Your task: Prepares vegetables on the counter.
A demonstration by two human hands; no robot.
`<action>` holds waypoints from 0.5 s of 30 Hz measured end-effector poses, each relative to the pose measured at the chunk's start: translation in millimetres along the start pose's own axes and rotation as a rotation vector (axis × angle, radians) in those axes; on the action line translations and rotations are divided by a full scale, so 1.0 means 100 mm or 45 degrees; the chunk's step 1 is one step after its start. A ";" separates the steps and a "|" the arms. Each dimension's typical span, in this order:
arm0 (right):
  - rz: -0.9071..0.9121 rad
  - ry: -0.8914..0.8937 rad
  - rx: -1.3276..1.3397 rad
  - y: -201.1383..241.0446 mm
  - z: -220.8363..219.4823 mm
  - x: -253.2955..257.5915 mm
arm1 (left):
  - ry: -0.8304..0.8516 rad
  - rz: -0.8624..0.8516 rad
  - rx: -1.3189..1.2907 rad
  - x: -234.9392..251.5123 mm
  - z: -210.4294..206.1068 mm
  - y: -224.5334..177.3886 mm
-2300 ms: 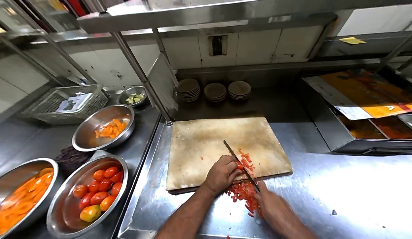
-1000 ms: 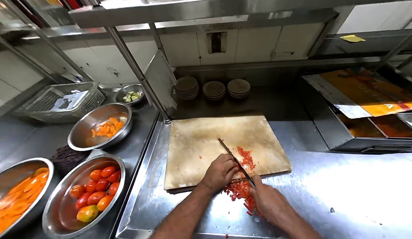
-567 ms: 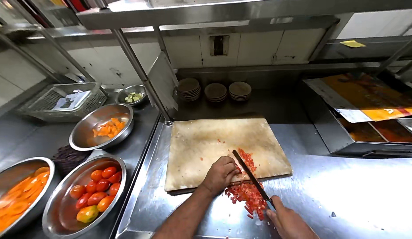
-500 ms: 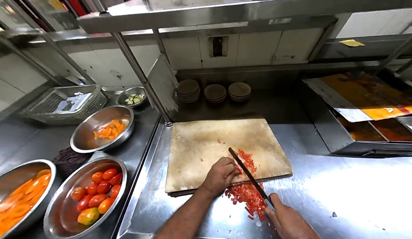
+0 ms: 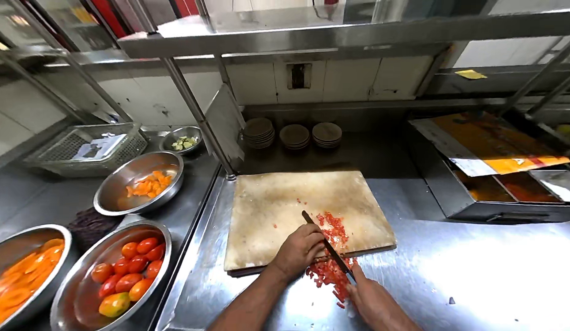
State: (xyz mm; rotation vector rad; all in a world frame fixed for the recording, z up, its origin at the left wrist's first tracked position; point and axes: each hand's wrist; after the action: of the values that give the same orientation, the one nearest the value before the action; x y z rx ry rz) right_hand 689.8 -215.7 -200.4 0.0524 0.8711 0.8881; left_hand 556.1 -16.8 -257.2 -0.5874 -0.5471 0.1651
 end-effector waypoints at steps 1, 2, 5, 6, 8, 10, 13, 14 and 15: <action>0.012 0.015 -0.007 -0.01 0.04 0.01 | 0.031 -0.017 0.012 -0.04 0.04 0.00; 0.024 0.037 -0.023 0.00 0.11 0.00 | 0.064 -0.030 0.020 -0.09 0.08 -0.01; 0.003 0.116 -0.151 0.22 0.40 -0.21 | 0.108 -0.056 0.031 -0.18 0.13 0.01; -0.018 0.127 -0.177 0.32 0.42 -0.29 | 0.107 -0.058 0.028 -0.18 0.13 0.02; -0.035 0.093 -0.125 0.37 0.21 -0.24 | 0.100 -0.056 0.021 -0.17 0.11 0.01; -0.025 0.029 -0.083 0.26 -0.05 -0.02 | 0.094 -0.065 0.030 -0.16 0.10 0.02; 0.020 0.083 -0.089 0.24 0.11 -0.02 | 0.099 -0.074 0.033 -0.19 0.11 0.05; 0.010 0.111 -0.109 0.28 0.20 -0.10 | 0.111 -0.072 0.034 -0.20 0.12 0.05; -0.004 0.127 -0.124 0.33 0.27 -0.19 | 0.114 -0.074 0.033 -0.18 0.12 0.05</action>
State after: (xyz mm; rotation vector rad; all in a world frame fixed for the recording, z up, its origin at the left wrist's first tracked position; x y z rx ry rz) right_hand 681.1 -199.4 -157.5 -0.0785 0.9190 0.9351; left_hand 534.5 -12.4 -259.7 -0.5504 -0.4740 0.0902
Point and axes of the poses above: each hand's wrist, its own x-axis towards the middle knuckle, its own z-axis out of the back of the hand, y = z × x, and after that the axes turned 2 degrees about y, right-handed
